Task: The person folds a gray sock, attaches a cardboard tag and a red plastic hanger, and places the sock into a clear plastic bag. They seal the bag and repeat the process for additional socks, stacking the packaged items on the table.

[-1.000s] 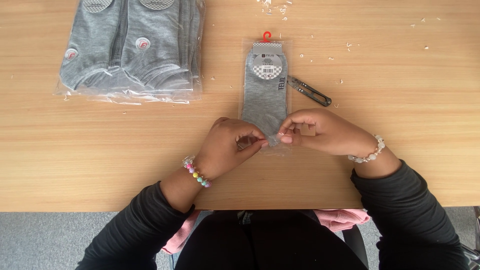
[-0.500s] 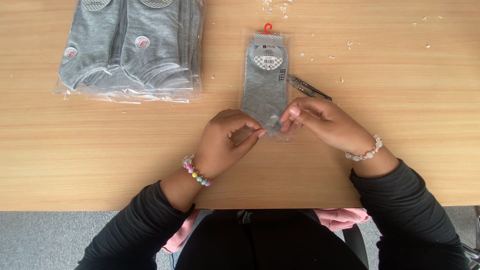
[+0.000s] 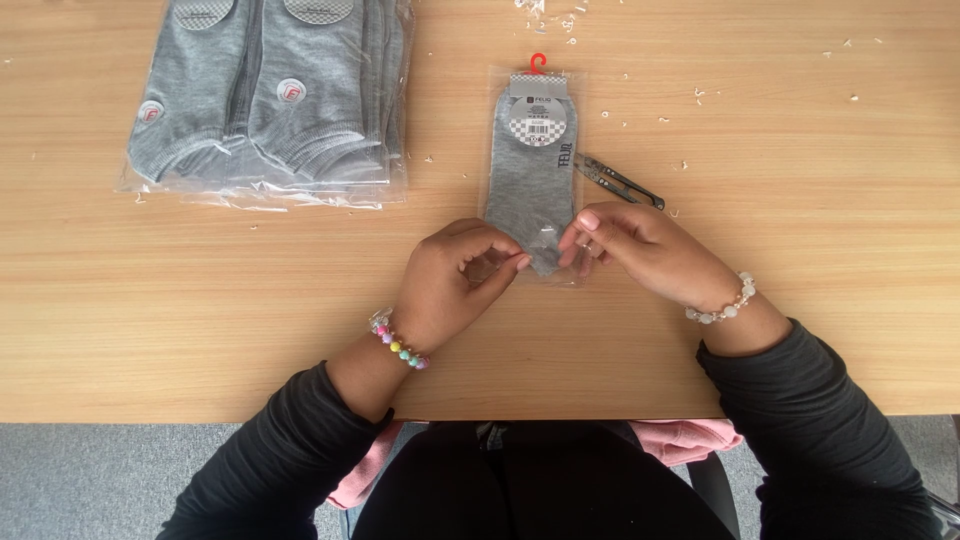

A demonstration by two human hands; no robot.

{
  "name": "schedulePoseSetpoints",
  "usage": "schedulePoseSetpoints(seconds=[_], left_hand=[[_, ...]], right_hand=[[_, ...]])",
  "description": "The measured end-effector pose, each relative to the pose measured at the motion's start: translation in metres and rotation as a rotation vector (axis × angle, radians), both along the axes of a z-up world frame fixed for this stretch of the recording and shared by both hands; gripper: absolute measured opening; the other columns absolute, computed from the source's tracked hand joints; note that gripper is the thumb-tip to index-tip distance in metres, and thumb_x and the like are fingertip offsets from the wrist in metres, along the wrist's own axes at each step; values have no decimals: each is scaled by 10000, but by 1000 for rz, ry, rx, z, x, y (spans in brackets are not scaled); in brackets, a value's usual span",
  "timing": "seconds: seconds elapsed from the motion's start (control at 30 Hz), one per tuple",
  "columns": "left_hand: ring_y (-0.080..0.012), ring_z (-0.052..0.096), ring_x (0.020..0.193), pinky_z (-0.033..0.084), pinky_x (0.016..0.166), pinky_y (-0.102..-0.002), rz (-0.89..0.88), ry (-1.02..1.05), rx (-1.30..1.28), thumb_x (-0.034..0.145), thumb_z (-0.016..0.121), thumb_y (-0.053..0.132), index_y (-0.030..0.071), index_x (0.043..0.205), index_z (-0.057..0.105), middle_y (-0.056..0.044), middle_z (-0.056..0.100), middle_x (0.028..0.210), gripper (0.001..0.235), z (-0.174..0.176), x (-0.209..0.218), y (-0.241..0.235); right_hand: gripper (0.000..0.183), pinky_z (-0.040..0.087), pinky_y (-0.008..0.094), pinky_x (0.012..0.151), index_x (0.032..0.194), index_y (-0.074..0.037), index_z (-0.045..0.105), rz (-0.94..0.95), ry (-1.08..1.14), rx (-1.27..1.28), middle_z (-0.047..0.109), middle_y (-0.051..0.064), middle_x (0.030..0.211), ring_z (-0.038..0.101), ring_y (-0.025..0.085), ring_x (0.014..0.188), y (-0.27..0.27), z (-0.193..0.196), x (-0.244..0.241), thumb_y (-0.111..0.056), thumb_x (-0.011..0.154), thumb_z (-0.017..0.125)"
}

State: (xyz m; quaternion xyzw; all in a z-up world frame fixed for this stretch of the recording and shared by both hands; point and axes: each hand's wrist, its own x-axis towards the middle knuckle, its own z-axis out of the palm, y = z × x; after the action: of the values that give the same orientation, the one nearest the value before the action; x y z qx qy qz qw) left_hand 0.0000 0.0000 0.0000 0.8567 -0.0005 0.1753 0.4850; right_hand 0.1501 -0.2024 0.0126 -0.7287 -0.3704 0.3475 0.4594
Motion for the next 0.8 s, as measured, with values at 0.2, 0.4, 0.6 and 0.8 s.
schedulePoseSetpoints(seconds=[0.2, 0.4, 0.6, 0.8], left_hand=[[-292, 732, 851, 592, 671, -356, 59, -15, 27, 896, 773, 125, 136, 925, 737, -91, 703, 954, 48, -11, 11, 4], [-303, 722, 858, 587, 676, -364, 105, -13, 11, 894, 781, 156, 115, 926, 733, -118, 674, 984, 72, -18, 21, 8], [-259, 718, 796, 584, 646, -317, 132, 18, -18, 885, 790, 146, 102, 922, 731, -111, 660, 949, 82, -30, 28, 7], [-253, 715, 760, 587, 627, -319, 130, 39, 17, 905, 767, 125, 67, 927, 723, -119, 645, 927, 76, -26, 28, 4]], right_hand=[[277, 578, 356, 707, 1063, 6, 723, -67, 48, 56, 738, 152, 863, 734, 235, 735, 6, -6, -2, -230, 1015, 587], [157, 615, 292, 605, 1048, 32, 714, -115, 80, 105, 699, 122, 826, 681, 150, 655, 9, -20, 6, -63, 929, 677], [125, 589, 283, 542, 1009, 8, 744, -155, 43, 41, 720, 150, 753, 676, 162, 541, 12, -18, 1, -43, 917, 676], [106, 546, 246, 506, 994, -25, 750, -203, -25, 9, 727, 127, 725, 665, 151, 497, 14, -16, -2, -42, 909, 691]])
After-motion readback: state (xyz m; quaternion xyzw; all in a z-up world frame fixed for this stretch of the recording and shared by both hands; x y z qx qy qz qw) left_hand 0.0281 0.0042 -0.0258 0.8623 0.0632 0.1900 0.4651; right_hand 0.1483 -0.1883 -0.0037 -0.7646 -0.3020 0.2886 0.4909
